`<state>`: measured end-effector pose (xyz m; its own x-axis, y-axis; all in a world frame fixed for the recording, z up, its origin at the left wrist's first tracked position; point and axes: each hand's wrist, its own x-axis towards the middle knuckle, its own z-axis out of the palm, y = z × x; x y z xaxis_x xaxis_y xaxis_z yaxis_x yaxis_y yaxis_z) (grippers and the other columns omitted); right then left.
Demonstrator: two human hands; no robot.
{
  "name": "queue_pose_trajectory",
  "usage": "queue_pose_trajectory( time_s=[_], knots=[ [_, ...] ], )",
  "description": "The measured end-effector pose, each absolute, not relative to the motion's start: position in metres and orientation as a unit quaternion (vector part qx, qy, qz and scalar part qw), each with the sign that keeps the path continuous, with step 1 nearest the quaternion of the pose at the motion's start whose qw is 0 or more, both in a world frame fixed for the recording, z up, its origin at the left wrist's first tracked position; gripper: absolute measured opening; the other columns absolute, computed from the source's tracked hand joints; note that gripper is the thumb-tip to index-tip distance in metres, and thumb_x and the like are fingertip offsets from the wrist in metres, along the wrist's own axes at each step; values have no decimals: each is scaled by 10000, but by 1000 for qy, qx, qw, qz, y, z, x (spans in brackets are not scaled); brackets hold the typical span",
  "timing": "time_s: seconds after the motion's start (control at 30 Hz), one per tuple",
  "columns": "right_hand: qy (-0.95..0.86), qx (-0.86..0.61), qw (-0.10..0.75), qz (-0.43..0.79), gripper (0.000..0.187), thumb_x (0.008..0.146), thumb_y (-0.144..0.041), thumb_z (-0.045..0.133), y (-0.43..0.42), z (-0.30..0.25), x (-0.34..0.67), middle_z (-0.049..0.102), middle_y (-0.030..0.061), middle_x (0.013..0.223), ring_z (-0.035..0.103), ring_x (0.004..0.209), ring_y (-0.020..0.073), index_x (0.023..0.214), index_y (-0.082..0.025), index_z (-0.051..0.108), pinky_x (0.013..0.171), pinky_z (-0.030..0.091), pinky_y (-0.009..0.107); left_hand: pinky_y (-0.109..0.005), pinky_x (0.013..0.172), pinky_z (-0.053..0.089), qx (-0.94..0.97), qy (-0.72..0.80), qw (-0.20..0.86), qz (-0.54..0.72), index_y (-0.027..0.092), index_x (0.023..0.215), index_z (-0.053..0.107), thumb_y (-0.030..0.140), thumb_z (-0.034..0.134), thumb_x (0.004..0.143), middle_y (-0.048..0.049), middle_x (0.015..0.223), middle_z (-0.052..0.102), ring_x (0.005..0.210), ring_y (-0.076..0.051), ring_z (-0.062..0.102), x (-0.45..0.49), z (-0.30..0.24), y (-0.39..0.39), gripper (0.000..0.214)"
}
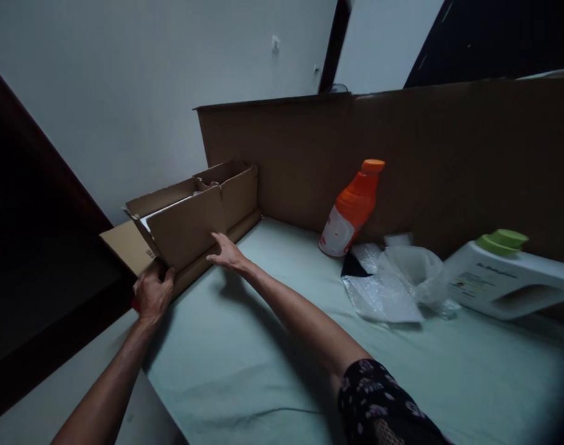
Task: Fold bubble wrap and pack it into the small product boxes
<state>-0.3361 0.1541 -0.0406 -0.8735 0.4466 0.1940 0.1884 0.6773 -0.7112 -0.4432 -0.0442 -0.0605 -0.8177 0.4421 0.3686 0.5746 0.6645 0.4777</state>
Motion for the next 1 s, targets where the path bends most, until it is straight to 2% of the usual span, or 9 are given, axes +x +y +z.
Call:
queue_pose_trajectory(
  time_s=[0.1,0.2,0.3,0.4,0.47,0.67,0.8,0.9,1.0],
  knots=[
    [-906,-175,172,346,820,783,-242,715,146,-54,-310,338,176,1626,304,1516,280,1529,-130,395,1229,274,443,-414,969,475,-286,-903,110,-300,172,1166,701,446,456,919,-149,1108,750,1120,-324,658,-444,-67,-45,443],
    [-914,-184,165,321,685,806,-210,681,121,-68,-251,400,187,1589,376,1475,306,1462,-136,497,1207,308,485,-470,1070,417,-301,-898,125,-295,102,1260,644,476,451,897,-192,1175,719,1192,-349,616,-425,-81,-57,556],
    [-924,-200,158,284,492,848,-206,651,89,-80,-165,510,177,1511,432,1432,327,1338,-163,621,1184,320,536,-559,1178,277,-392,-875,148,-242,-26,1410,488,505,412,897,-277,1400,576,1372,-391,473,-383,-104,-77,742],
    [-939,-223,152,213,438,916,-253,607,58,-85,-80,532,152,1499,434,1428,306,1349,-191,613,1170,341,521,-621,1213,138,-524,-830,111,-154,1,1389,543,489,337,941,-278,1470,517,1442,-405,390,-332,-124,-95,694],
    [-940,-254,146,176,446,939,-275,588,38,-85,-31,517,141,1516,424,1436,289,1379,-197,587,1169,349,494,-624,1205,155,-584,-798,84,-119,56,1374,591,473,306,962,-265,1485,508,1446,-404,390,-301,-129,-98,652],
    [-907,-365,154,145,451,945,-319,583,-38,-88,90,508,142,1522,434,1420,279,1372,-174,579,1165,348,469,-575,1180,258,-725,-681,51,-94,123,1417,576,480,351,946,-212,1534,475,1462,-392,366,-197,-130,-71,633],
    [-892,-405,161,117,393,916,-352,624,-80,-88,166,558,116,1477,454,1403,267,1279,-201,638,1133,374,462,-593,1145,285,-807,-580,60,-94,195,1423,575,472,370,928,-159,1513,519,1439,-378,390,-127,-137,-44,602],
    [-841,-507,187,28,300,895,-271,623,-86,-57,234,577,142,1451,456,1397,311,1180,-197,681,1113,367,526,-614,1105,306,-836,-536,77,-91,224,1402,588,460,357,941,-145,1492,540,1421,-392,395,-91,-136,-19,567],
    [-740,-626,219,-112,316,870,-198,613,-82,1,311,574,201,1428,455,1383,367,1180,-172,670,1107,333,582,-540,1066,382,-850,-504,104,-107,173,1327,637,468,335,963,-179,1405,589,1314,-380,486,-73,-130,4,558]
  ],
)
